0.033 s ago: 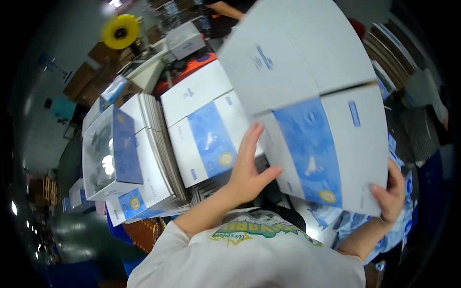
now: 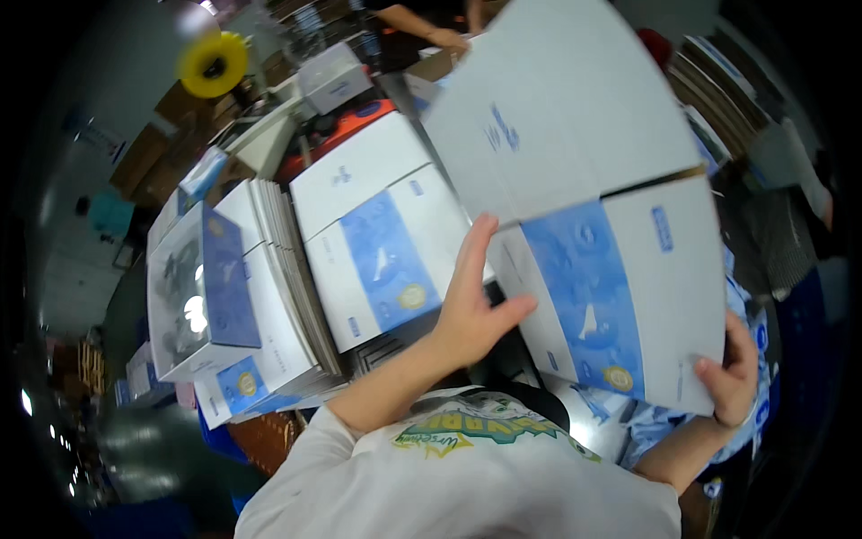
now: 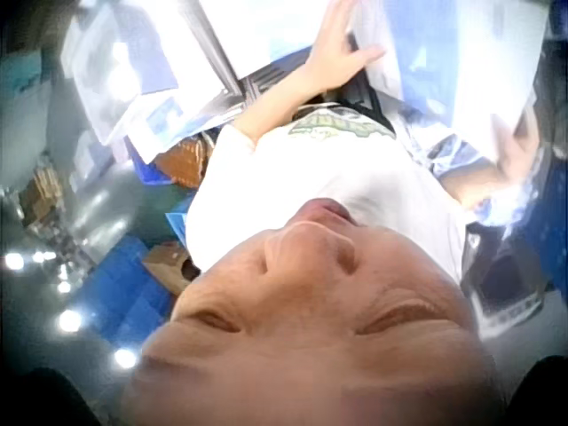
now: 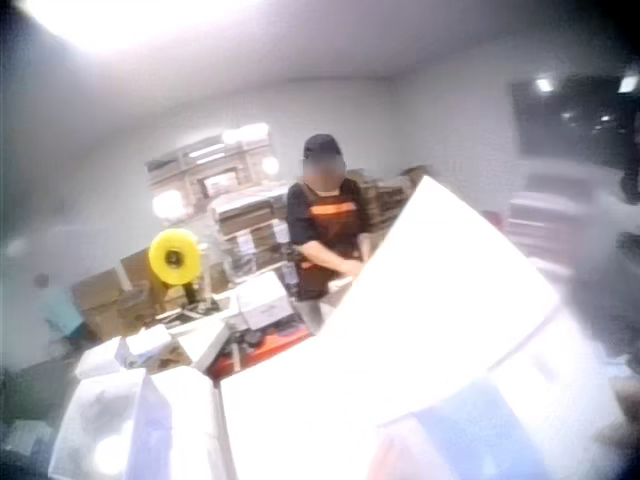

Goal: The person packs blue and white pouches into cardboard boxes, moving pouches from large blue bins to the work surface and then placing them into the boxes before closing the lids and stacking them.

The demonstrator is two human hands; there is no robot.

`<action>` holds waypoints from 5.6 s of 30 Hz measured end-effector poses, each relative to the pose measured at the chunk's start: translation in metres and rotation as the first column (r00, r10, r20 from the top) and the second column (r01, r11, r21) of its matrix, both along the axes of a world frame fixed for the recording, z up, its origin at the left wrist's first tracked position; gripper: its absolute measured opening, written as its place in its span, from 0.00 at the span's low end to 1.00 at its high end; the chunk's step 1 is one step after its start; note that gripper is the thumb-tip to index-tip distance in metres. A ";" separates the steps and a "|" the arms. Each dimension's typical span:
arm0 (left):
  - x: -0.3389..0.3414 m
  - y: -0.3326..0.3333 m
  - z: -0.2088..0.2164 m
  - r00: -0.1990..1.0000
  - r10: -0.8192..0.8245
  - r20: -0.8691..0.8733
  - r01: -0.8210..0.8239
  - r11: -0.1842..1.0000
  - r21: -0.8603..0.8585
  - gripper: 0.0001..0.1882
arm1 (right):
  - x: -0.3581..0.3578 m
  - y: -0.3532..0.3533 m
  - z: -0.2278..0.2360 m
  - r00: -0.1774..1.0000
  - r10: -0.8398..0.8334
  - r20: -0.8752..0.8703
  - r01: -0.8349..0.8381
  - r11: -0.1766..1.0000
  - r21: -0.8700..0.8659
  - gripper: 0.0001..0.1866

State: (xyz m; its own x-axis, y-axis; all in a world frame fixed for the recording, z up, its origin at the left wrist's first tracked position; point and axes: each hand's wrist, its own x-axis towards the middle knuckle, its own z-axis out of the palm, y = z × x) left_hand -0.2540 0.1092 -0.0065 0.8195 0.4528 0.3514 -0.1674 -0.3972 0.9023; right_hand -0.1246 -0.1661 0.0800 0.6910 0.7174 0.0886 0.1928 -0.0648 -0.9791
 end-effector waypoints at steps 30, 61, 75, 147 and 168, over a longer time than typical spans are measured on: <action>0.080 -0.004 -0.070 0.736 -0.015 -0.676 0.452 0.755 0.475 0.51 | 0.101 0.076 -0.089 0.736 0.254 0.628 0.121 0.863 -0.491 0.26; 0.050 -0.133 -0.060 0.825 -0.367 -0.431 0.566 0.547 0.618 0.15 | -0.070 -0.078 -0.306 0.519 -0.593 0.616 0.820 0.140 -0.556 0.33; 0.012 -0.139 -0.135 0.589 -0.499 -0.636 0.792 0.198 0.578 0.12 | -0.114 -0.214 -0.173 0.473 -0.605 -0.641 0.605 0.752 -0.263 0.46; 0.345 -0.296 -0.236 0.453 -0.060 -0.890 0.591 0.768 0.249 0.63 | 0.008 -0.170 -0.242 0.427 -0.648 0.630 0.840 0.026 -0.542 0.54; 0.105 -0.024 -0.144 0.782 -0.618 0.082 0.257 0.199 -0.946 0.38 | 0.002 -0.091 -0.193 0.806 -0.419 -0.418 0.565 0.754 0.335 0.23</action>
State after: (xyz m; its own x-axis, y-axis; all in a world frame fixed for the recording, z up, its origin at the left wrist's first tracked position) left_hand -0.1491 0.0847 -0.1509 0.9566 -0.1488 -0.2504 0.2796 0.7105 0.6458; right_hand -0.1228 -0.2572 -0.1134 0.9781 0.2065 0.0266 -0.0522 0.3666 -0.9289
